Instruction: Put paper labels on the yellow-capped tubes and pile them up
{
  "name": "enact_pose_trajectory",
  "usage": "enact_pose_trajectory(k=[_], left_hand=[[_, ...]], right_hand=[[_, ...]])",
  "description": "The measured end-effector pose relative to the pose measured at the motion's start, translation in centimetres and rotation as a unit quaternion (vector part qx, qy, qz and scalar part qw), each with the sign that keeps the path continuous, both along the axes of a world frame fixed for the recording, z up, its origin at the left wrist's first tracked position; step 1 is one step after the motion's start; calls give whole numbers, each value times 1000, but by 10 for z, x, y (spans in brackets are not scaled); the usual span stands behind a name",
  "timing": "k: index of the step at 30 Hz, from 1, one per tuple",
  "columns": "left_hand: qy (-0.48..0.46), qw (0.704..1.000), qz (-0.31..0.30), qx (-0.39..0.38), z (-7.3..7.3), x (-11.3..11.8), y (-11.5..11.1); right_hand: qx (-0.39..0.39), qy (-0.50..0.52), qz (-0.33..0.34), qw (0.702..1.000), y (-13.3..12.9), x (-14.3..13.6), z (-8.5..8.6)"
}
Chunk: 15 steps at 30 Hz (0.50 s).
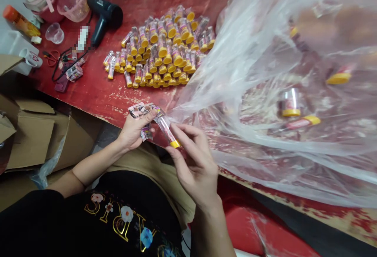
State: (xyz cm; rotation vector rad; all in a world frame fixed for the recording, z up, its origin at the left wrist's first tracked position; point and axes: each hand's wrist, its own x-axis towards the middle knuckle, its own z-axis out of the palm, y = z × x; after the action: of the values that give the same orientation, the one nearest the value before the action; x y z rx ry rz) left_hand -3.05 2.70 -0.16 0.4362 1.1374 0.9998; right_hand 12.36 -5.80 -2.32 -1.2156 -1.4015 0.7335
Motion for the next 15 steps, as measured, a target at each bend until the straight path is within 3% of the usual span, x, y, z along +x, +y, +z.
enact_pose_trajectory(k=[7, 15], left_hand=[[-10, 997, -79, 2, 0, -8, 2], [-29, 992, -120, 7, -2, -5, -9]], right_hand=[[89, -51, -33, 994, 0, 8, -3], [13, 61, -28, 998, -3, -9, -8]])
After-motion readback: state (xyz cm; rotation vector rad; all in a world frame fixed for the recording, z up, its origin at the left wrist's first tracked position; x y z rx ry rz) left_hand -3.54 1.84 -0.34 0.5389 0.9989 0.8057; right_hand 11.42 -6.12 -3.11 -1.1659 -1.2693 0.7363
